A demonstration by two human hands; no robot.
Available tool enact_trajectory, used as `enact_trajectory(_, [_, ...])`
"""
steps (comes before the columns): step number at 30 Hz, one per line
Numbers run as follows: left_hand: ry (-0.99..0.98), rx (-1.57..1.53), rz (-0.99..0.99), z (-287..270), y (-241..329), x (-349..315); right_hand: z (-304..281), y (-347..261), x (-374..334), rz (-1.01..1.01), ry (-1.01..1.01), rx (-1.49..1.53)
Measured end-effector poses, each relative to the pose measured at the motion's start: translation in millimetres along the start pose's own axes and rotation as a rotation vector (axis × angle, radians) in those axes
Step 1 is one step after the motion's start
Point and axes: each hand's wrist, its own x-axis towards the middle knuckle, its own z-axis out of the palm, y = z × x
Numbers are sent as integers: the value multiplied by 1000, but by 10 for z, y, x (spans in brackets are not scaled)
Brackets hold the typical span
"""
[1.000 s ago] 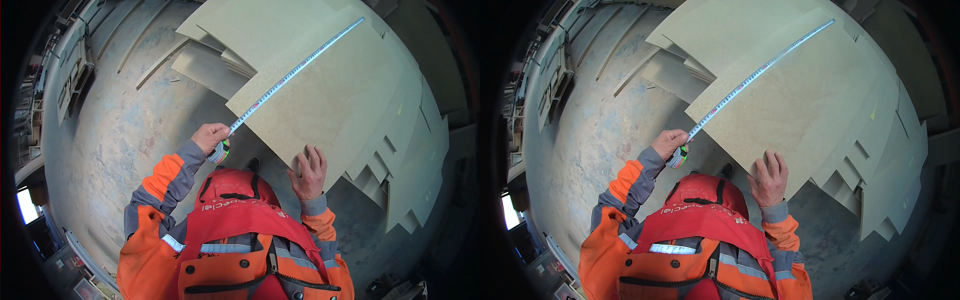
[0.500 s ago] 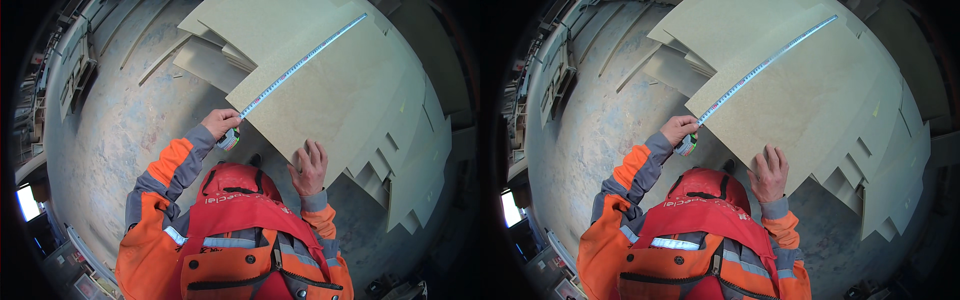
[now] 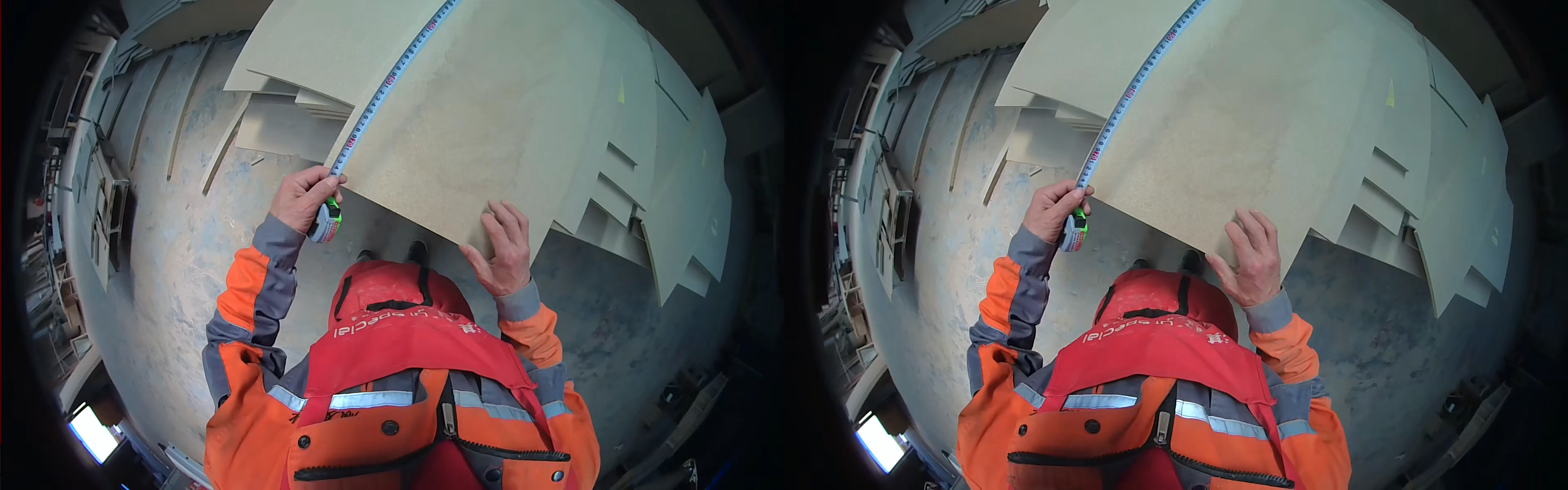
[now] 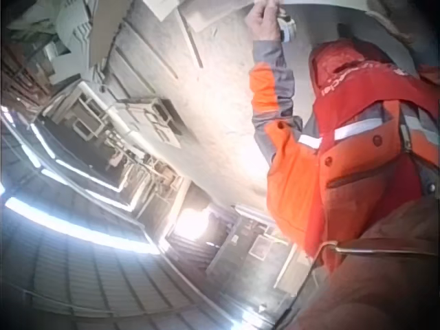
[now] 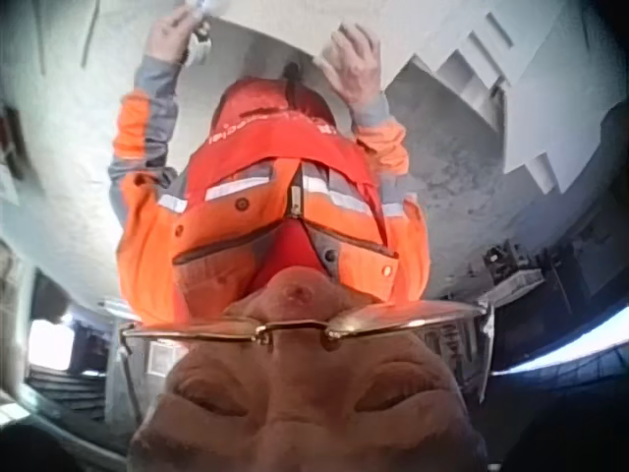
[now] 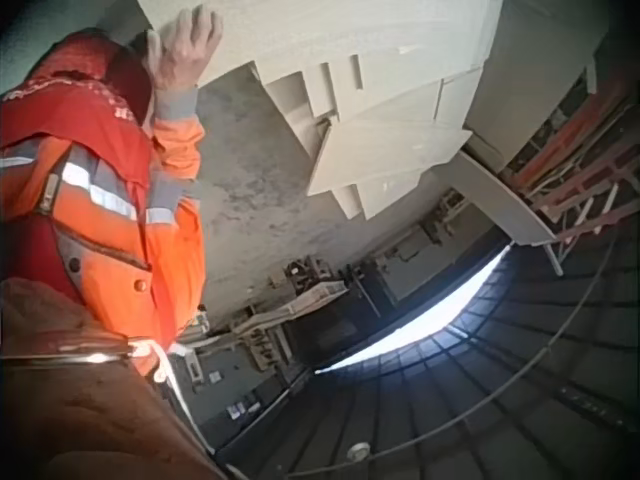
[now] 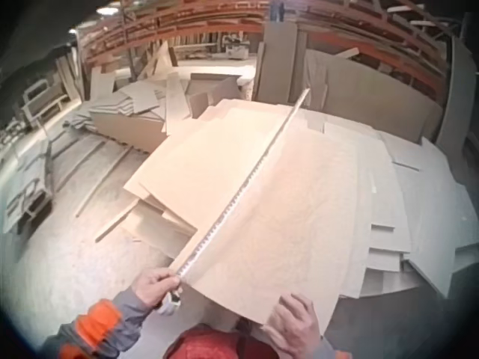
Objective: The person measures wooden boards using a tape measure, adjusts the fence on a table saw, and cuts a wooden board using the table saw.
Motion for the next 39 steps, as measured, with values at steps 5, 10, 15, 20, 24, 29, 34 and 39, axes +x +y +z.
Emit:
enact_trajectory(5, [-182, 115, 60, -383, 278, 293, -295, 119, -348, 275, 322, -121])
enact_trajectory(10, [-426, 438, 17, -757, 364, 513, -139, 300, -929, 801, 821, 322])
enact_trajectory(15, [-660, 708, 20, -931, 404, 814, 156, 267, -1172, 1027, 1007, 625])
enact_trajectory(20, [-758, 871, 128, -1027, 505, 1074, 379, 165, -1069, 1071, 1036, 776])
enact_trajectory(24, [-756, 889, 164, -1190, 539, 1245, 506, 120, -966, 1025, 1035, 767])
enact_trajectory(29, [-754, 981, 218, -1335, 608, 1342, 545, 134, -816, 987, 1033, 744])
enact_trajectory(34, [-783, 917, 252, -1019, 438, 1269, 507, 148, -1030, 960, 1059, 811])
enact_trajectory(39, [-831, 979, 285, -885, 519, 1163, 518, 148, -1040, 972, 1018, 816])
